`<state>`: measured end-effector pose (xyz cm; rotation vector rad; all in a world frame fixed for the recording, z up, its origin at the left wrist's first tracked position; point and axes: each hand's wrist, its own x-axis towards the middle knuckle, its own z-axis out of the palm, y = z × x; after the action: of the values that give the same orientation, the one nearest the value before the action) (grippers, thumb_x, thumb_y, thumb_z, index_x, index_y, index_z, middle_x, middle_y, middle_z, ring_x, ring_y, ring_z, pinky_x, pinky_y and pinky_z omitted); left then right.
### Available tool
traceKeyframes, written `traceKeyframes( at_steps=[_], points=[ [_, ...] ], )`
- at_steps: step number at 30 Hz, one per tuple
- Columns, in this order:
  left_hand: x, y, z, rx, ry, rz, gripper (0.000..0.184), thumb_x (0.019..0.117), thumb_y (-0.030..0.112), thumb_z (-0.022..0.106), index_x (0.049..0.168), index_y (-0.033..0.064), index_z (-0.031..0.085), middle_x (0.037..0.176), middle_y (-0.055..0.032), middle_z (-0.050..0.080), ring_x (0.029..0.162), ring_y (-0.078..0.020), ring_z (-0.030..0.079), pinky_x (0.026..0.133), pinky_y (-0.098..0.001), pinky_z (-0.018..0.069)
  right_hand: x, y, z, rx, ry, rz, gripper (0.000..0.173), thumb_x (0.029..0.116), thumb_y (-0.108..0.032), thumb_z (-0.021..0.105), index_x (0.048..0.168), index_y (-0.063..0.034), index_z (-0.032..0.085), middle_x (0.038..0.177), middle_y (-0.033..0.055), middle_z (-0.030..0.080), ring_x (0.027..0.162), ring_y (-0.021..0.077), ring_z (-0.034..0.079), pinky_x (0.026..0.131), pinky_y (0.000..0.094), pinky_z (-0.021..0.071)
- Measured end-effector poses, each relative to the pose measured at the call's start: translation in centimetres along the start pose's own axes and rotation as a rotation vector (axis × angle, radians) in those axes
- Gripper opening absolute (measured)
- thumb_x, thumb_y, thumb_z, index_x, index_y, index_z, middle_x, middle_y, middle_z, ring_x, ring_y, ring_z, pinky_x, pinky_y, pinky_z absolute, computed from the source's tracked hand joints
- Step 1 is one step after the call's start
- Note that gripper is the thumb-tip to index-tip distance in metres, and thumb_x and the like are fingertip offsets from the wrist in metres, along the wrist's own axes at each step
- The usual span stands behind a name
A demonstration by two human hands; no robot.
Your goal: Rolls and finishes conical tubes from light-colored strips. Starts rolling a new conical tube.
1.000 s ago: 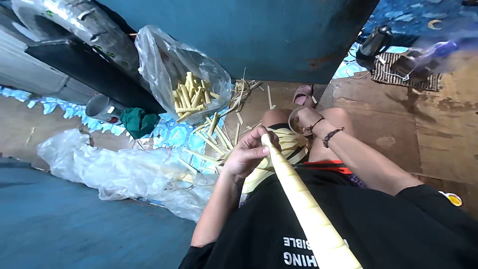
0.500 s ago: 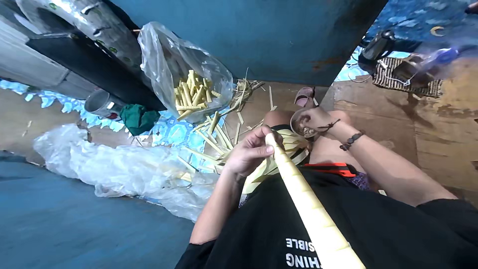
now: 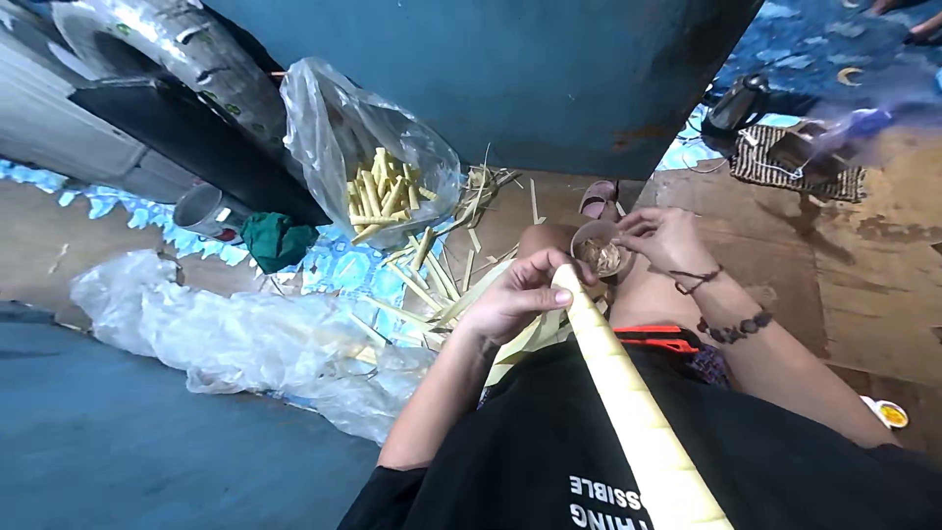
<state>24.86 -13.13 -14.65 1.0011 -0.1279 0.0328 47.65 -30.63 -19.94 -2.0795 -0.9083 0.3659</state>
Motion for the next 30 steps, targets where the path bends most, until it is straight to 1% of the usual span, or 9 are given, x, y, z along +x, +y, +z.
traceKeyframes(
  at_steps=[2,3,6,9,11,15,22,26,30],
  points=[
    [-0.1,-0.1,-0.1,0.012,-0.008,0.006,0.013,0.0901,0.019,0.076,0.101,0.0200,0.070,0.105,0.0001,0.070,0.091,-0.0074,0.067,0.080,-0.0236,0.0556,-1.7,-2.7,-0.9,0.303,-0.035,-0.061,0.014,0.0854,-0.011,0.082,0.096,-0.0129,0.073,0.078,-0.0006,0.073,0.063,0.0101,0.069,0.059,0.0302,0.0605],
    [-0.1,-0.2,-0.1,0.018,-0.011,0.011,0.015,0.0893,0.019,0.077,0.102,0.0206,0.069,0.103,0.0011,0.070,0.090,-0.0069,0.066,0.079,-0.0234,0.0554,-2.8,-4.7,-1.4,0.536,-0.064,-0.134,0.014,0.0851,-0.005,0.081,0.094,-0.0113,0.072,0.078,-0.0014,0.073,0.063,0.0081,0.069,0.060,0.0257,0.0619],
    [0.2,-0.4,0.0,0.031,-0.025,0.017,0.019,0.0875,0.019,0.077,0.103,0.0213,0.067,0.096,0.0041,0.068,0.088,-0.0061,0.065,0.079,-0.0243,0.0546,-5.6,-9.4,-2.4,0.929,-0.175,-0.407,0.011,0.0855,-0.020,0.083,0.093,-0.0180,0.075,0.089,-0.0047,0.076,0.077,0.0083,0.073,0.069,0.0259,0.0639],
    [0.5,-0.4,0.3,0.031,-0.035,0.014,0.021,0.0885,0.014,0.076,0.105,0.0228,0.066,0.097,0.0050,0.070,0.090,-0.0044,0.067,0.080,-0.0232,0.0558,-6.6,-10.7,-2.0,0.804,-0.130,-0.530,0.009,0.0862,-0.017,0.082,0.094,-0.0150,0.079,0.104,-0.0046,0.073,0.093,0.0066,0.070,0.079,0.0211,0.0618],
    [0.5,-0.3,0.5,0.035,-0.054,0.017,0.021,0.0905,0.012,0.074,0.106,0.0228,0.064,0.098,0.0048,0.070,0.091,-0.0040,0.067,0.080,-0.0225,0.0551,-6.7,-10.6,-1.4,0.681,-0.062,-0.518,0.007,0.0878,-0.012,0.080,0.094,-0.0114,0.078,0.104,-0.0039,0.071,0.092,0.0046,0.067,0.077,0.0173,0.0585],
    [0.3,-0.2,0.7,0.056,-0.074,0.003,0.021,0.0929,0.013,0.070,0.108,0.0246,0.060,0.103,0.0064,0.069,0.096,-0.0039,0.066,0.084,-0.0228,0.0543,-6.7,-10.1,-1.1,0.652,-0.106,-0.506,0.005,0.0936,-0.012,0.071,0.099,-0.0116,0.070,0.104,-0.0043,0.068,0.096,0.0063,0.067,0.084,0.0216,0.0601],
    [0.4,0.0,1.2,0.122,-0.095,0.001,0.021,0.0958,0.007,0.062,0.111,0.0216,0.056,0.099,0.0060,0.068,0.092,-0.0027,0.065,0.081,-0.0219,0.0531,-6.9,-10.9,-0.7,0.540,-0.001,-0.542,0.005,0.0892,-0.006,0.072,0.094,-0.0062,0.070,0.101,-0.0022,0.069,0.091,0.0039,0.067,0.079,0.0194,0.0601],
    [0.4,0.2,1.7,0.257,-0.080,0.018,0.018,0.0982,0.006,0.057,0.110,0.0180,0.054,0.096,0.0069,0.067,0.090,-0.0013,0.064,0.080,-0.0215,0.0534,-6.9,-11.4,-0.6,0.456,-0.004,-0.578,0.004,0.0893,-0.007,0.073,0.090,-0.0050,0.070,0.097,-0.0010,0.070,0.092,0.0042,0.067,0.082,0.0202,0.0597],
    [0.3,-0.3,1.3,0.218,-0.057,-0.015,0.017,0.0974,0.006,0.060,0.109,0.0176,0.056,0.095,0.0057,0.069,0.088,-0.0023,0.065,0.079,-0.0218,0.0540,-6.6,-11.1,-0.4,0.488,-0.034,-0.558,0.004,0.0873,-0.007,0.076,0.088,-0.0054,0.073,0.095,-0.0013,0.070,0.090,0.0046,0.068,0.079,0.0195,0.0602]
  ],
)
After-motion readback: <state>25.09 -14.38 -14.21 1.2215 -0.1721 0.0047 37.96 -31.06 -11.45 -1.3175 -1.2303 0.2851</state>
